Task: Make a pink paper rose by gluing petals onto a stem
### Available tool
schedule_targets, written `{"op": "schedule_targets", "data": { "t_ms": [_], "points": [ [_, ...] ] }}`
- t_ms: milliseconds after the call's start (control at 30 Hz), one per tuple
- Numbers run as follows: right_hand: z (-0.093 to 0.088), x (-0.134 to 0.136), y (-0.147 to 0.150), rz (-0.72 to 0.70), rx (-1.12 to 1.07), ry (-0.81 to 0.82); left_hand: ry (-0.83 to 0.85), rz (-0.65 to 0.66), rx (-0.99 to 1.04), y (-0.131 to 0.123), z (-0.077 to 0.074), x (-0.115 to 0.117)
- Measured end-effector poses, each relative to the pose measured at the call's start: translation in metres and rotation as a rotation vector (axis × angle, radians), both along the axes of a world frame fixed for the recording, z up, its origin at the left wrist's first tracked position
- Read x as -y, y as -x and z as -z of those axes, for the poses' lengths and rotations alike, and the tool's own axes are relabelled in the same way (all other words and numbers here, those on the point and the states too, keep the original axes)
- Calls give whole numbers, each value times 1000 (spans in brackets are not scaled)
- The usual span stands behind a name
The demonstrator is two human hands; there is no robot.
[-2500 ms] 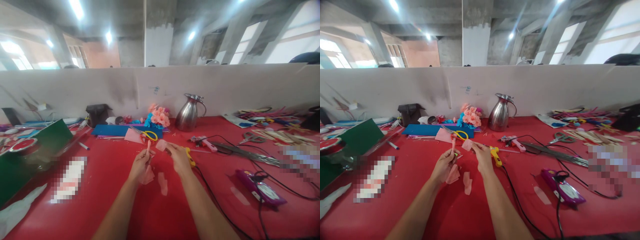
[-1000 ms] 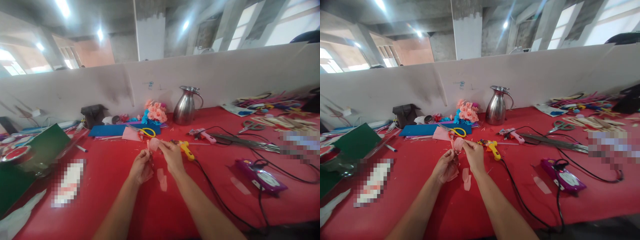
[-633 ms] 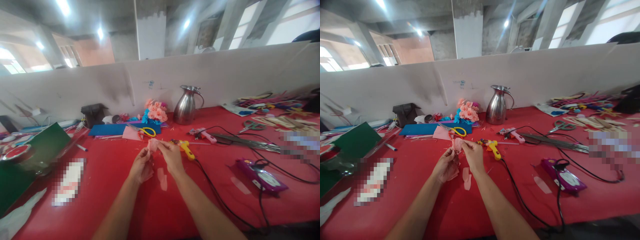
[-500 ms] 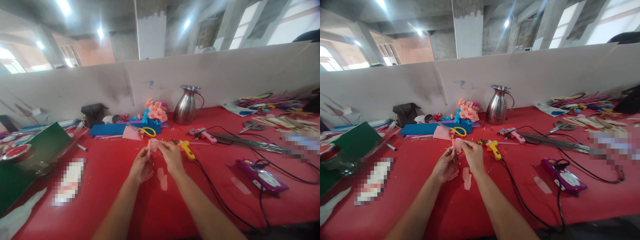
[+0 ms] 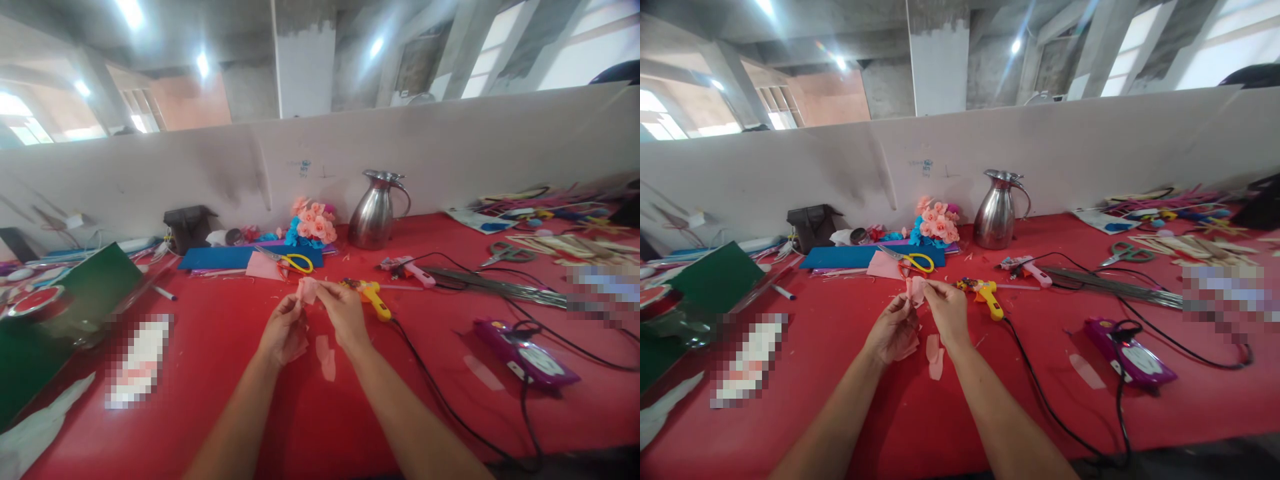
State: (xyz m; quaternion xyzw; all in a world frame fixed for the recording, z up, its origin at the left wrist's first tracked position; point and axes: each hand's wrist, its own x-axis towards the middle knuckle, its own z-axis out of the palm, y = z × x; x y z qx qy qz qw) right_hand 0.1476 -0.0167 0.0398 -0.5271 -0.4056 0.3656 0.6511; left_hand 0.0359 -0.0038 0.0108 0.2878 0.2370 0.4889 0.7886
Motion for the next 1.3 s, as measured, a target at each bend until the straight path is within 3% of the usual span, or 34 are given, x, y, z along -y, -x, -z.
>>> {"op": "schedule_targets", "data": {
  "t_ms": [467,1300],
  "points": [
    [-4,2,3,-2,14,-5,-6,18,24,2,6,-3],
    [1,1,4,-68,-26,-38,36,1,-21,3,5,-3]
  ]
}}
